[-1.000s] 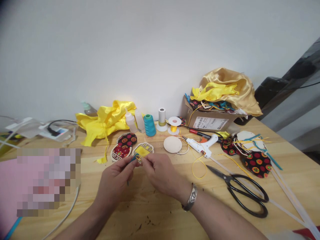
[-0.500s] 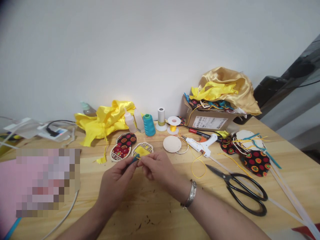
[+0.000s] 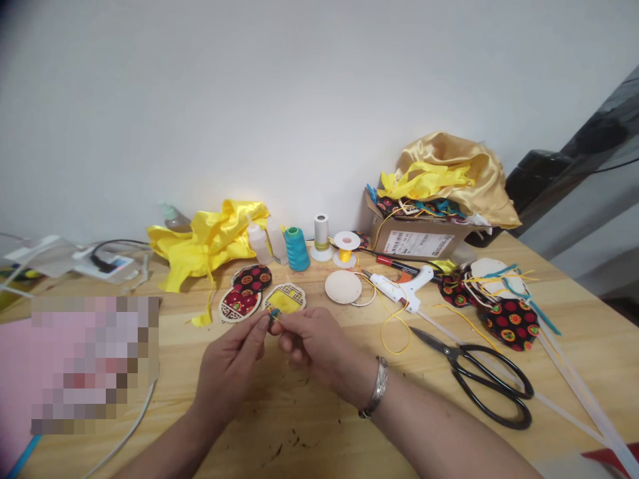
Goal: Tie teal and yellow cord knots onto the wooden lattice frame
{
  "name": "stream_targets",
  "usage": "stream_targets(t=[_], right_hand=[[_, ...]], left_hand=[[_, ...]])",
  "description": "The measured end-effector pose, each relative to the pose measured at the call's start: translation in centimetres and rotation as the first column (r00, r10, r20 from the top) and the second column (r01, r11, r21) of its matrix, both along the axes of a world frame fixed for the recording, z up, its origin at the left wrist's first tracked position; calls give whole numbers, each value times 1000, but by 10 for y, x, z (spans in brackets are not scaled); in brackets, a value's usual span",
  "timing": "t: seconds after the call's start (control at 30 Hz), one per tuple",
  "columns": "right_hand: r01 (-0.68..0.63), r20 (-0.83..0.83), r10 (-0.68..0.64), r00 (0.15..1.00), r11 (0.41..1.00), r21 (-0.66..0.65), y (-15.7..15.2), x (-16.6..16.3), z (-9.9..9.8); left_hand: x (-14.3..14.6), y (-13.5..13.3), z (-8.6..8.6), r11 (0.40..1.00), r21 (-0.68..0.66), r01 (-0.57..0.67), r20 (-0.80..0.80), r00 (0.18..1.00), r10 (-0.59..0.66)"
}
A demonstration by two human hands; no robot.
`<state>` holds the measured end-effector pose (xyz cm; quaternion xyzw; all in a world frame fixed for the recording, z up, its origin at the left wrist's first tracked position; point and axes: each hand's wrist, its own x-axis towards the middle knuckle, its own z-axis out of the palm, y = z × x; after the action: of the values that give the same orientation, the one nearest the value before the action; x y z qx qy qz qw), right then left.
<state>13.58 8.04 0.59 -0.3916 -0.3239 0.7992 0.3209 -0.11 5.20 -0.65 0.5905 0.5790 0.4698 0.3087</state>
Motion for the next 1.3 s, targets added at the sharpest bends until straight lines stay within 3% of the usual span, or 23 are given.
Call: stream_targets(t=[0.33, 0.53, 1.0, 1.17, 1.23, 1.3], right_hand=[[-32, -73, 29, 997, 999, -39, 2, 3, 2], [-10, 32, 9, 999, 1000, 19, 0, 2, 4], [-142, 187, 112, 976, 977, 157, 5, 10, 7], [-179, 278, 130, 952, 971, 156, 4, 8, 15], [-205, 319, 146, 936, 966, 159, 5, 11, 20], [-237, 432, 113, 895, 941, 244, 8, 16, 23]], left_hand=[[-2, 1, -4, 993, 113, 38, -69, 997, -30], [-4, 3, -7, 985, 155, 70, -130, 990, -50], [-7, 2, -9, 932, 329, 155, -360, 932, -28], [-8, 0, -9, 946, 287, 148, -355, 934, -38], [-8, -1, -8, 964, 226, 142, -287, 955, -74], [-7, 0, -5, 981, 140, 135, -175, 978, -109]])
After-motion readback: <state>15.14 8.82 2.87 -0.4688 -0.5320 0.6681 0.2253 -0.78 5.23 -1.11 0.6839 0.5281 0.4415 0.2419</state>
